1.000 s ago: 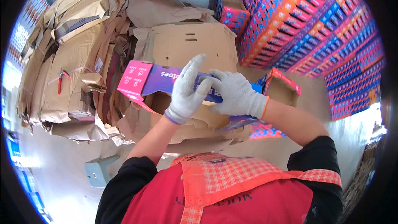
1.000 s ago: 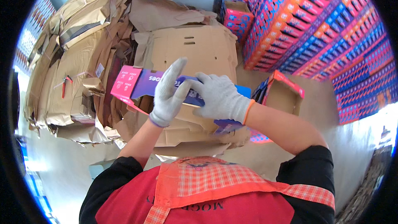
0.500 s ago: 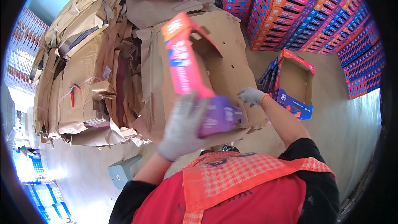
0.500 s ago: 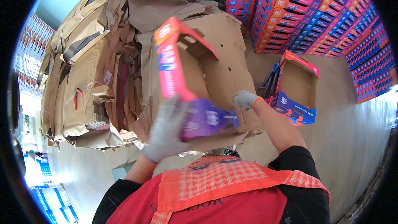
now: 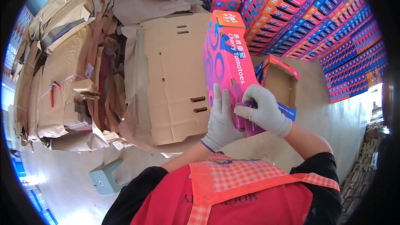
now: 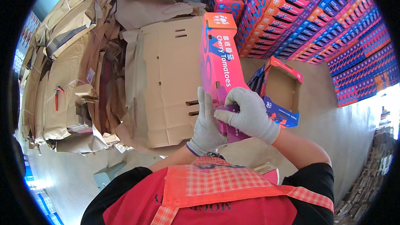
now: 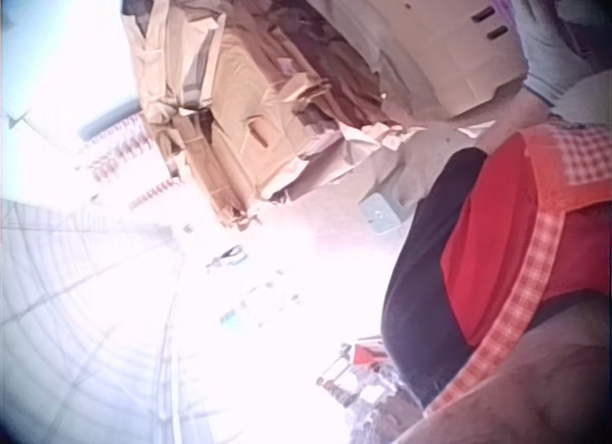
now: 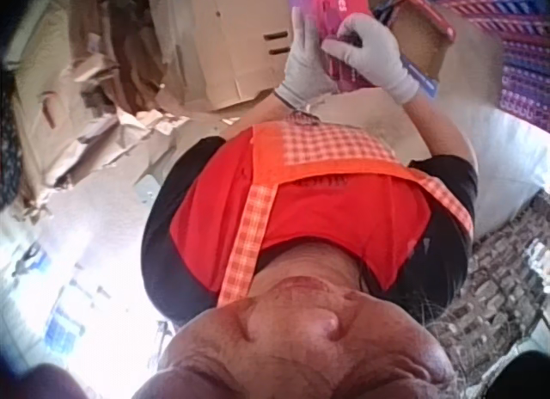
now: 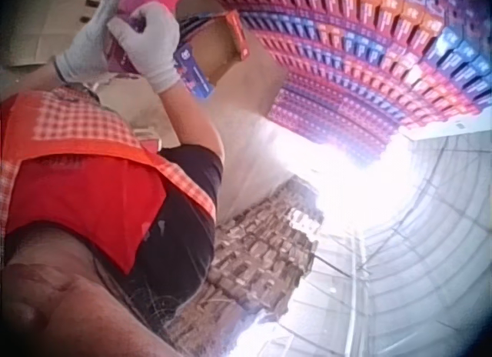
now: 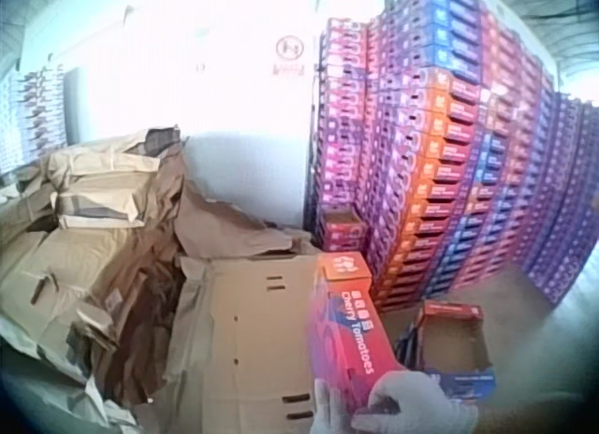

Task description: The person repeatedly picks flat cardboard pieces, folds them into rectangular boxes, and stacks the finished boxes. The person handles the boxes by hand without tools, working in a warehouse area with stacks of similar boxes nearby.

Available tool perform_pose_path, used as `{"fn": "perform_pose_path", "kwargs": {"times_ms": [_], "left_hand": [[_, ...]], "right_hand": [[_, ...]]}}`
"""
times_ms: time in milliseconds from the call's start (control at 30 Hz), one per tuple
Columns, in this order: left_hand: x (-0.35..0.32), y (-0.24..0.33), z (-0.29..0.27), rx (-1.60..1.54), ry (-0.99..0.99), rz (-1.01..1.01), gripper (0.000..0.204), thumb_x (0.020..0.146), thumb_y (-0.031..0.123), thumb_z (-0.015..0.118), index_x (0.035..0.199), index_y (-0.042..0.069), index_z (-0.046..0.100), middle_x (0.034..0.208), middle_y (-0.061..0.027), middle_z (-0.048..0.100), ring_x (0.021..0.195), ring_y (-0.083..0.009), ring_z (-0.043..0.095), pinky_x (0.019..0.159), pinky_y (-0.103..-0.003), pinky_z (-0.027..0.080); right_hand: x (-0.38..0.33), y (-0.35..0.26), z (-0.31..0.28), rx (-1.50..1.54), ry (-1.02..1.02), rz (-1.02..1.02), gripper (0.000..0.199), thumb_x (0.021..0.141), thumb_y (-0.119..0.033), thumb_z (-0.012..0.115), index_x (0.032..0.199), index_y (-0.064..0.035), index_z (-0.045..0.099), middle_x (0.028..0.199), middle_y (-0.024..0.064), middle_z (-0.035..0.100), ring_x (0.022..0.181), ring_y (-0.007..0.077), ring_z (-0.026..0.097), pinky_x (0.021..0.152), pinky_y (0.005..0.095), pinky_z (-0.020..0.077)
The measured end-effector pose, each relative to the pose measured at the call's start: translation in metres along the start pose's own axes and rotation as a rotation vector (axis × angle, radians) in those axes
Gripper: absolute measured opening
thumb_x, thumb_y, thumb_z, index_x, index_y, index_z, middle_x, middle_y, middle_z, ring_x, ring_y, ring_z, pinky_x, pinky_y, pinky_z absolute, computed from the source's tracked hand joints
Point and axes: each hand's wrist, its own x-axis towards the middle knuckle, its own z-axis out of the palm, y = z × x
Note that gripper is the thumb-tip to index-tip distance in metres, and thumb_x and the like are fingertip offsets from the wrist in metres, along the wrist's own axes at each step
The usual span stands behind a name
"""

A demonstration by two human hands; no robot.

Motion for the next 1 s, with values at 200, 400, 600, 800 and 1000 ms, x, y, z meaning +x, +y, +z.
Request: {"fn": "perform_pose_path", "kwargs": {"times_ms": [200, 400, 600, 800, 1000], "left_hand": [[-0.014, -0.012, 0.003, 0.008, -0.197, -0.116, 0.14, 0.05, 0.054, 0.092, 0.151, -0.004, 0.014, 0.152, -0.0356, 0.017, 0.144, -0.0477, 0.021, 0.113, -0.051, 0.03], [-0.014, -0.014, -0.011, -0.318, -0.243, -0.164, 0.111, 0.052, 0.043, 0.093, 0.141, 0.004, 0.038, 0.141, -0.0249, 0.039, 0.13, -0.0447, 0.04, 0.108, -0.049, 0.035], [-0.033, -0.029, -0.101, 0.154, 0.072, 0.245, 0.07, 0.067, 0.025, 0.082, 0.127, 0.003, 0.056, 0.141, -0.0221, 0.045, 0.131, -0.0402, 0.043, 0.109, -0.049, 0.035], [-0.107, -0.066, -0.216, 0.187, 0.091, -0.567, 0.045, 0.081, 0.007, 0.068, 0.124, -0.003, 0.061, 0.125, -0.0212, 0.062, 0.115, -0.0349, 0.06, 0.098, -0.041, 0.047], [-0.132, -0.045, -0.18, 0.493, 0.133, -0.399, 0.052, 0.089, 0.021, 0.065, 0.132, -0.004, 0.054, 0.131, -0.023, 0.06, 0.121, -0.0369, 0.058, 0.106, -0.044, 0.041]], "right_hand": [[0.035, -0.006, 0.01, -0.352, -0.105, -0.126, 0.019, 0.071, -0.017, 0.069, 0.07, -0.006, 0.053, 0.073, 0.011, 0.058, 0.07, 0.0284, 0.059, 0.062, 0.0408, 0.0442], [0.071, -0.017, 0.056, -0.528, -0.144, -0.539, 0.021, 0.074, -0.018, 0.065, 0.093, -0.0095, 0.063, 0.084, 0.0088, 0.063, 0.077, 0.0299, 0.061, 0.068, 0.0428, 0.0433], [0.097, -0.08, 0.106, 0.475, -0.062, -0.369, 0.027, 0.08, -0.009, 0.07, 0.106, -0.0046, 0.064, 0.088, 0.0107, 0.063, 0.081, 0.0254, 0.064, 0.072, 0.0326, 0.0506], [0.06, -0.035, 0.177, 0.141, -0.014, -0.545, 0.061, 0.076, -0.028, 0.078, 0.125, 0.0, 0.055, 0.114, 0.0169, 0.063, 0.104, 0.0326, 0.063, 0.089, 0.0428, 0.05], [0.037, 0.031, 0.232, -0.225, -0.418, -0.36, 0.081, 0.069, -0.036, 0.08, 0.135, -0.0038, 0.048, 0.108, 0.0136, 0.063, 0.099, 0.0299, 0.062, 0.082, 0.0423, 0.0471]]}}
